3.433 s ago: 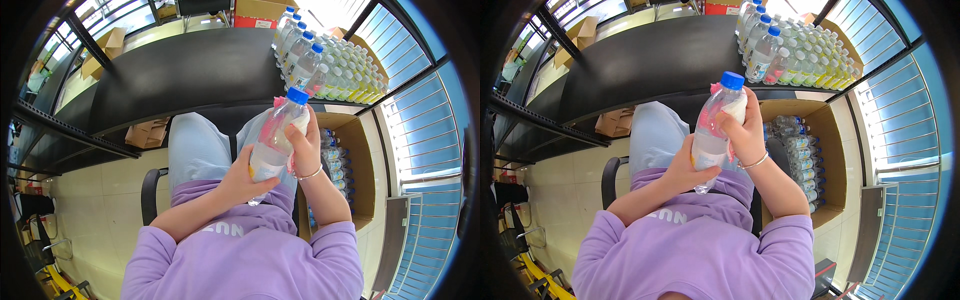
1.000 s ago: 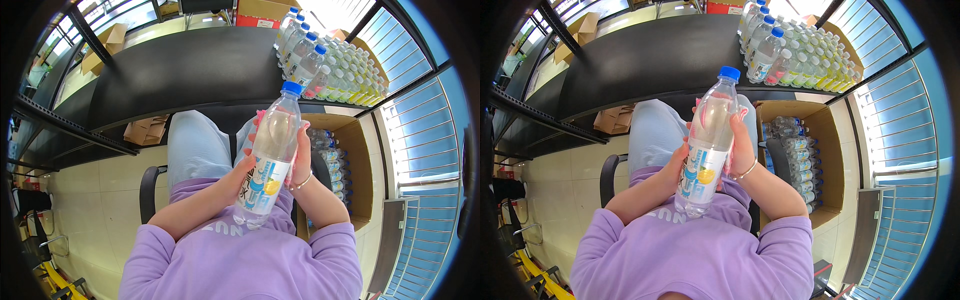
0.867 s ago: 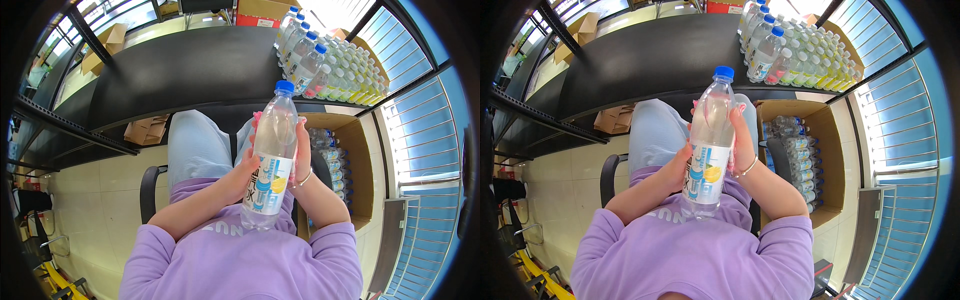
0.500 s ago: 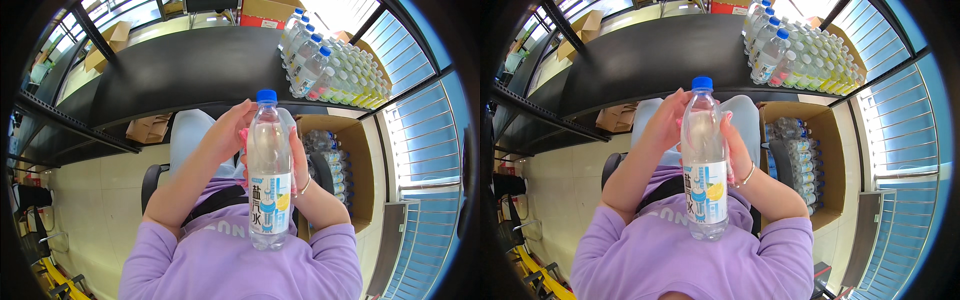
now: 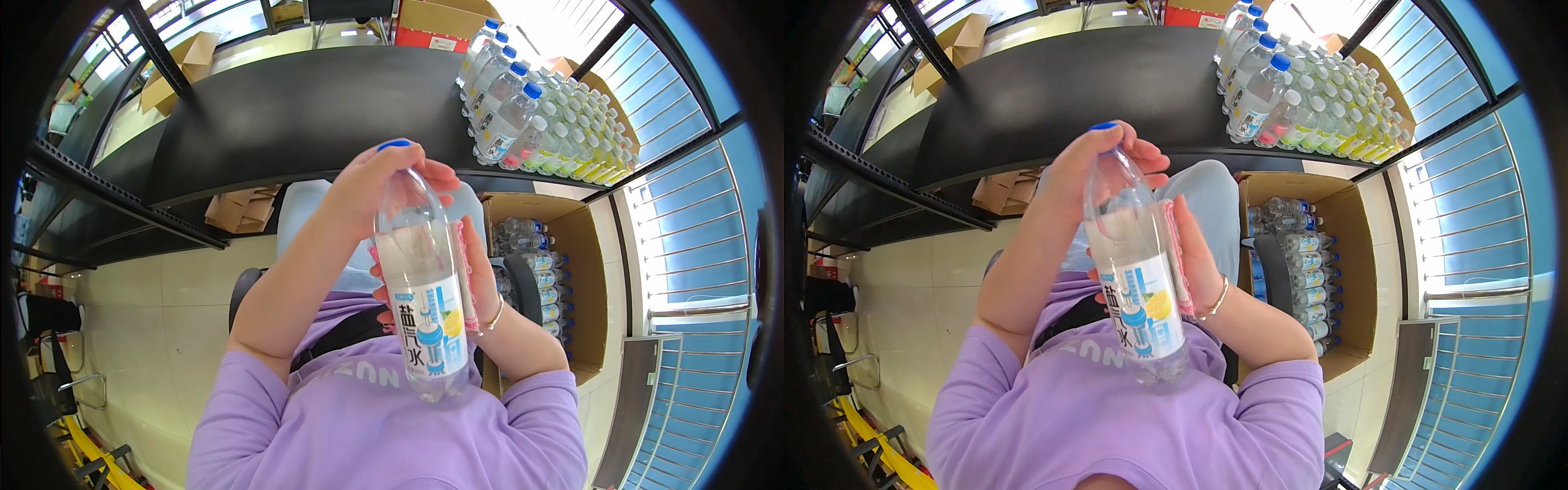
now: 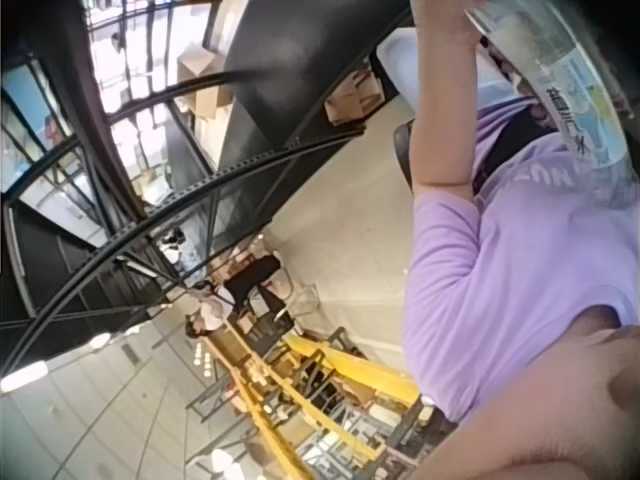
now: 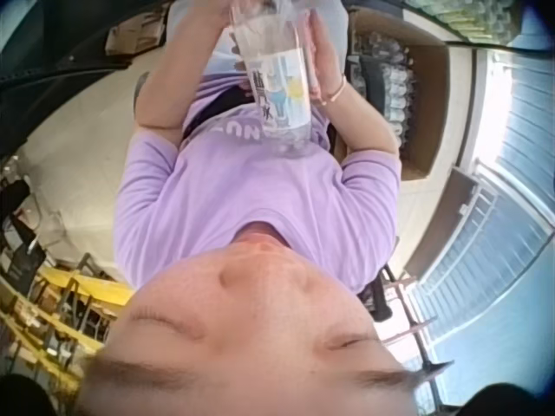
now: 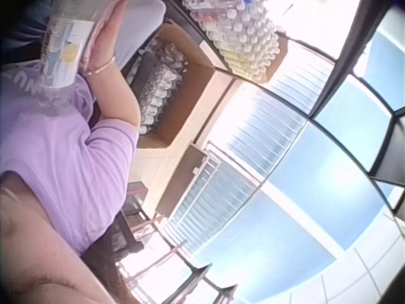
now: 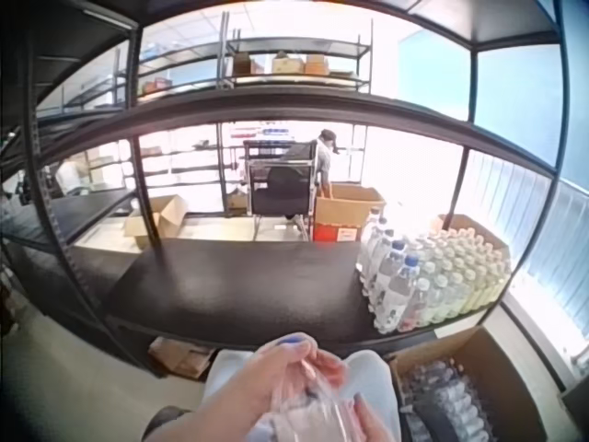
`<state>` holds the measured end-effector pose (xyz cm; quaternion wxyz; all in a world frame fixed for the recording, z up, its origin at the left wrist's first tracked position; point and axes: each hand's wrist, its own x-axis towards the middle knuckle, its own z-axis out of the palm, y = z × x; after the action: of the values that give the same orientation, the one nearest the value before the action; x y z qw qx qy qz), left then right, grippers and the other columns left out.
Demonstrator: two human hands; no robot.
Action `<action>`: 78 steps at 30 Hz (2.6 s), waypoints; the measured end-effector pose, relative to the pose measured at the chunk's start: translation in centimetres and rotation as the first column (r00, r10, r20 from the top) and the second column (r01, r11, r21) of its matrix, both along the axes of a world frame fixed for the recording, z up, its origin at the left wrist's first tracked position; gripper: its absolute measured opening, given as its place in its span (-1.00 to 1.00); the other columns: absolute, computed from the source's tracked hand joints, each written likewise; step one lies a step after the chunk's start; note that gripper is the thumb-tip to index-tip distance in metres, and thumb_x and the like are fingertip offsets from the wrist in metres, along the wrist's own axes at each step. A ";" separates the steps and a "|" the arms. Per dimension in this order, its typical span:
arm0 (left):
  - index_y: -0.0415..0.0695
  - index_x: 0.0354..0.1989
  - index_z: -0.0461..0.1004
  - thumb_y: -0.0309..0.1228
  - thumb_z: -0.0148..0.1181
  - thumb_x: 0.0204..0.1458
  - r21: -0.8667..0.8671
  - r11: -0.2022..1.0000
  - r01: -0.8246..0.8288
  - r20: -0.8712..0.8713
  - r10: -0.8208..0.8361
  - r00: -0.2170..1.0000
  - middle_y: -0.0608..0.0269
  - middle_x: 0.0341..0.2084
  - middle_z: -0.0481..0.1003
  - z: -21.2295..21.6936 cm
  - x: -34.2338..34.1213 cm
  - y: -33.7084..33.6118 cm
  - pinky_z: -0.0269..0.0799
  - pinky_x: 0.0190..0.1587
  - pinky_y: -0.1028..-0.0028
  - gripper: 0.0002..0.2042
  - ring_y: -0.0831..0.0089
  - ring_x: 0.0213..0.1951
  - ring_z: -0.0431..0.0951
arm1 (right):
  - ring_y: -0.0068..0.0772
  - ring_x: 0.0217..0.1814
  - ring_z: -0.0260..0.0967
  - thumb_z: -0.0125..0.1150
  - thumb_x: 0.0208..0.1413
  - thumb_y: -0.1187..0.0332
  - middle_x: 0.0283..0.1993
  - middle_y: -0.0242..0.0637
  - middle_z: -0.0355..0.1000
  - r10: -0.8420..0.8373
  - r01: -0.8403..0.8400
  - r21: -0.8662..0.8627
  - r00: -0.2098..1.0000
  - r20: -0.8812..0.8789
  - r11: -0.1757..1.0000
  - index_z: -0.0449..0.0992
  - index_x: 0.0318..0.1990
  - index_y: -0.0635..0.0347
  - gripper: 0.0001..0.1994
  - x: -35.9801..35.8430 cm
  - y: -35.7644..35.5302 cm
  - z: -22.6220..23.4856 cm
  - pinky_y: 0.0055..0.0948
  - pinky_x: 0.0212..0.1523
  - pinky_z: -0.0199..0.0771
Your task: The person sits at a table and repeatedly wraps a pink decorative ribbon around the neck of a plastic water bottle. They adjust the ribbon, tighten the bottle cap, and place the bottle on the table before picking up another one to repeat the process.
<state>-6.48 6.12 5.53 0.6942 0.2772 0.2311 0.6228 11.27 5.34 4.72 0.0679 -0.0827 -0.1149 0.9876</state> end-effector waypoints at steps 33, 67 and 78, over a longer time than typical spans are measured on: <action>-0.11 -0.52 0.31 -0.54 0.18 -0.12 -0.080 0.902 -0.425 -0.041 0.423 0.905 0.28 -0.56 0.43 1.4 3.3 -1.7 0.40 -0.42 0.55 -0.86 0.52 -0.44 0.48 | 0.05 -0.13 0.33 0.35 -0.26 0.22 0.01 0.13 0.21 -0.629 -0.235 0.733 0.709 -0.320 -0.638 0.10 0.00 0.44 -0.28 1.2 0.0 1.6 -0.30 -0.20 0.40; -0.13 -0.50 0.33 -0.54 0.23 -0.15 -0.125 0.673 -0.729 0.131 0.739 0.661 0.25 -0.48 0.39 3.9 -3.6 -3.0 0.41 -0.25 0.40 -0.85 0.40 -0.32 0.44 | -0.01 0.00 0.23 0.34 -0.38 0.36 0.04 -0.03 0.21 -0.487 -0.432 0.257 0.592 -0.642 -0.864 0.25 -0.01 0.11 -0.37 -0.4 3.1 -1.7 -0.15 0.00 0.21; -0.15 -0.59 0.40 -0.44 0.14 -0.05 0.130 0.795 -0.592 0.116 0.581 0.806 0.29 -0.55 0.39 4.4 -6.1 -4.7 0.40 -0.24 0.41 -0.87 0.43 -0.32 0.45 | -0.35 0.12 0.17 0.19 -0.03 0.26 0.10 -0.15 0.17 -0.463 0.185 0.960 0.884 -0.069 0.210 0.04 0.15 0.29 -0.36 1.5 4.1 0.0 -0.38 0.07 0.21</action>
<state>-12.54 1.42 9.94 0.4502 0.2247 0.2305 0.8329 12.79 9.45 4.70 0.2956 -0.1634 -0.6639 0.6672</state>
